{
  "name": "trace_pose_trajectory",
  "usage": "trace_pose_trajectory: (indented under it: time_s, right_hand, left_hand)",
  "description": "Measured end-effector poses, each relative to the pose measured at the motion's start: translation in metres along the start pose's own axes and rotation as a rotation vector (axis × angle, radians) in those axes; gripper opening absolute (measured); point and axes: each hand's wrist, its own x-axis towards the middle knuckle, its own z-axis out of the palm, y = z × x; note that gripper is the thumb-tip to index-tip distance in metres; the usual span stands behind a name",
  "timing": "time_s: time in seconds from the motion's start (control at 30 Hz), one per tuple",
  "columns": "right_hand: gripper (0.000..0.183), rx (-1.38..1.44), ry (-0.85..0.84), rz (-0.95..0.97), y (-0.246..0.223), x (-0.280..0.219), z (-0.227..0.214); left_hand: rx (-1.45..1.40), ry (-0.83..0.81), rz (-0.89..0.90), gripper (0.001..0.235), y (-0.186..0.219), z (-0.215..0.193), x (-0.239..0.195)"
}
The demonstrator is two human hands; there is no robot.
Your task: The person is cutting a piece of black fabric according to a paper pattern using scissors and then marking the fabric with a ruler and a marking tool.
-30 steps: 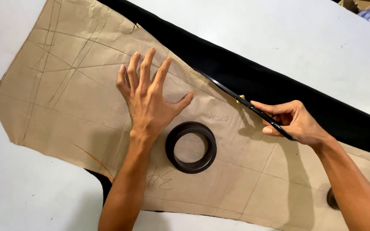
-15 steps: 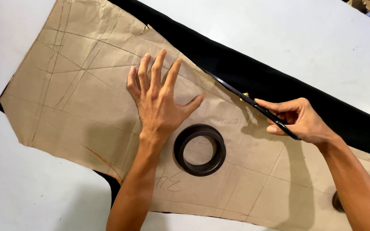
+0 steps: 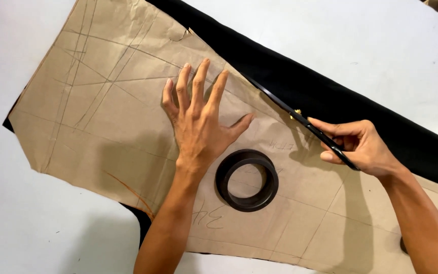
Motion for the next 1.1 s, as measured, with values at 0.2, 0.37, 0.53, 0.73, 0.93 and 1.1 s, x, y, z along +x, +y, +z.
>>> trace_pose_trajectory:
  time_s: [0.2, 0.37, 0.53, 0.73, 0.93, 1.1]
  right_hand:
    - [0.074, -0.048, 0.028, -0.019, -0.014, 0.008, 0.017]
    - [0.074, -0.099, 0.056, -0.005, -0.011, 0.009, 0.021]
    - [0.073, -0.125, 0.07, 0.026, -0.017, 0.009, 0.025]
    - [0.074, -0.049, 0.063, -0.017, -0.021, 0.018, 0.027]
    - [0.072, -0.101, 0.069, -0.019, -0.019, 0.024, 0.034]
    - [0.074, -0.089, 0.048, -0.036, -0.021, 0.026, 0.034]
  left_hand:
    - [0.011, 0.01, -0.003, 0.087, -0.001, -0.001, 0.001]
    - [0.009, -0.023, -0.016, 0.089, -0.001, -0.001, 0.001]
    - [-0.028, 0.003, -0.018, 0.084, -0.001, -0.003, 0.002]
    - [-0.041, 0.0, -0.028, 0.083, 0.0, -0.006, 0.005]
    - [-0.032, -0.009, -0.038, 0.084, -0.001, -0.008, 0.003]
    - [-0.046, -0.021, -0.04, 0.083, -0.001, -0.008, 0.004]
